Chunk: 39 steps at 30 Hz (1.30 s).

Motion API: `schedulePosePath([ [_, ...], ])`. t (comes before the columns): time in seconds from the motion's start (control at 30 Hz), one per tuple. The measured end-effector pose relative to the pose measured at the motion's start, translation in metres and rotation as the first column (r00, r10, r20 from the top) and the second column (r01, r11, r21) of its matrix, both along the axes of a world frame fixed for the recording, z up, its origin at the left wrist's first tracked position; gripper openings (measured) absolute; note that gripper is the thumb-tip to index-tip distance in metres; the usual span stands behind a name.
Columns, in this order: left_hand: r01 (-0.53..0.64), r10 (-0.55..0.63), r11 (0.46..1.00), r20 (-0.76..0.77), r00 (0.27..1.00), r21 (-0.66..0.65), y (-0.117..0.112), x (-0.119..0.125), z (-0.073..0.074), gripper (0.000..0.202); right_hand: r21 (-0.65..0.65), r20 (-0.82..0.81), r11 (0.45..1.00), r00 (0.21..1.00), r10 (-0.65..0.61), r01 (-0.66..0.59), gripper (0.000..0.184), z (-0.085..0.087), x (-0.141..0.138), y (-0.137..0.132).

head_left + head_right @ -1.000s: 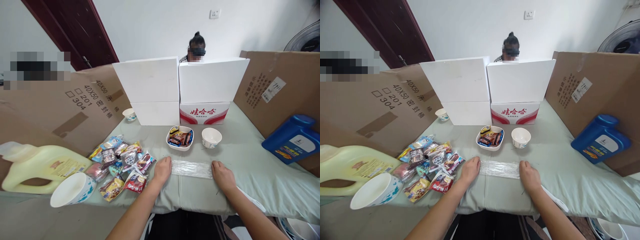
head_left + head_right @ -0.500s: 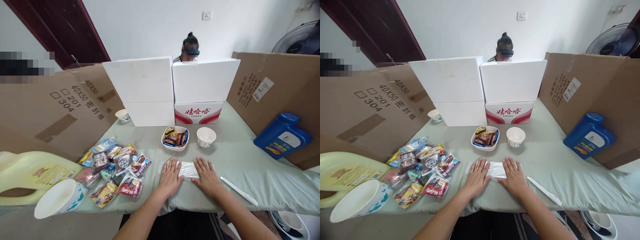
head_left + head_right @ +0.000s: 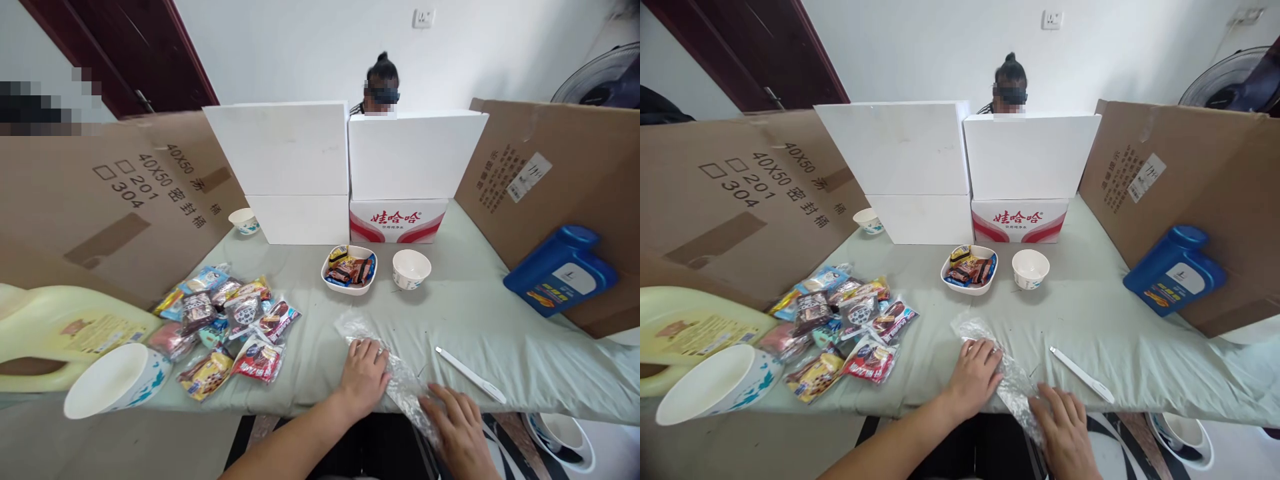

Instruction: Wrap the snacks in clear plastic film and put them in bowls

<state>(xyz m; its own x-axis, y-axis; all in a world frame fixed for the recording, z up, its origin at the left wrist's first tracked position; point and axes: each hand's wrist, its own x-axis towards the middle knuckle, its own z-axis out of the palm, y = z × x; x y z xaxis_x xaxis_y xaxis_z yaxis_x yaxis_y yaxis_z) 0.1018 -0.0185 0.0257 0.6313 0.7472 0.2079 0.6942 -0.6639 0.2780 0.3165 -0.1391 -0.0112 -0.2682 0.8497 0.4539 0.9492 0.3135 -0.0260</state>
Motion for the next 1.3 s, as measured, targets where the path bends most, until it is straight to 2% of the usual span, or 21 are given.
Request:
schedulePosePath([
  [0.07,0.111,-0.110,0.994,0.050,0.993,-0.007,0.001,0.001,-0.005,0.039,0.013,-0.041,0.996,0.996,0.083,-0.083,0.036,0.013,0.007,-0.003],
  [0.13,0.209,-0.206,0.978,0.102,0.973,-0.015,0.002,-0.004,-0.009,0.039,-0.023,-0.080,0.973,0.970,0.229,-0.232,0.033,0.032,0.008,-0.005],
  [0.2,0.262,-0.255,0.965,0.163,0.953,-0.023,0.002,-0.010,-0.010,0.033,-0.136,-0.175,0.908,0.912,0.371,-0.395,0.030,0.055,0.002,-0.003],
  [0.23,0.273,-0.262,0.962,0.198,0.945,-0.031,0.002,-0.013,-0.010,0.028,-0.211,-0.250,0.866,0.881,0.400,-0.453,0.028,0.065,-0.002,-0.001],
  [0.3,0.287,-0.263,0.957,0.269,0.927,-0.053,0.001,-0.019,-0.011,0.019,-0.359,-0.418,0.785,0.839,0.348,-0.505,0.026,0.082,-0.010,0.010],
  [0.37,0.310,-0.270,0.948,0.329,0.905,-0.076,0.000,-0.022,-0.011,0.023,-0.473,-0.535,0.742,0.824,0.186,-0.474,0.027,0.090,-0.017,0.031],
  [0.47,0.299,-0.229,0.948,0.424,0.876,-0.107,0.001,-0.025,-0.013,0.035,-0.560,-0.566,0.754,0.823,-0.046,-0.343,0.026,0.085,-0.024,0.077],
  [0.53,0.260,-0.170,0.958,0.486,0.858,-0.125,0.002,-0.026,-0.015,0.048,-0.595,-0.504,0.775,0.850,-0.155,-0.212,0.028,0.075,-0.030,0.111],
  [0.6,0.238,-0.131,0.961,0.530,0.838,-0.139,0.002,-0.027,-0.019,0.064,-0.608,-0.442,0.786,0.870,-0.218,-0.113,0.033,0.064,-0.037,0.139],
  [0.67,0.227,-0.108,0.962,0.559,0.822,-0.149,0.002,-0.028,-0.023,0.076,-0.608,-0.395,0.793,0.882,-0.258,-0.040,0.038,0.055,-0.044,0.155],
  [0.77,0.203,-0.076,0.966,0.576,0.814,-0.159,0.002,-0.029,-0.022,0.074,-0.600,-0.324,0.798,0.896,-0.302,0.052,0.042,0.045,-0.054,0.160],
  [0.87,0.241,-0.114,0.953,0.524,0.844,-0.183,0.003,-0.028,-0.013,0.047,-0.585,-0.271,0.805,0.910,-0.315,0.104,0.042,0.042,-0.059,0.154],
  [0.93,0.284,-0.166,0.942,0.484,0.859,-0.181,0.003,-0.028,-0.008,0.037,-0.578,-0.241,0.806,0.916,-0.320,0.129,0.041,0.041,-0.060,0.151],
  [1.13,0.364,-0.282,0.924,0.431,0.857,-0.120,-0.001,-0.028,-0.008,0.043,-0.572,-0.171,0.800,0.928,-0.331,0.180,0.040,0.042,-0.064,0.156],
  [1.2,0.323,-0.266,0.944,0.420,0.868,-0.069,-0.004,-0.029,-0.009,0.039,-0.569,-0.153,0.801,0.933,-0.325,0.186,0.041,0.041,-0.066,0.157],
  [1.3,0.122,-0.120,0.992,0.437,0.892,0.023,-0.002,-0.029,-0.005,0.031,-0.559,-0.140,0.807,0.937,-0.320,0.191,0.042,0.038,-0.069,0.157],
])
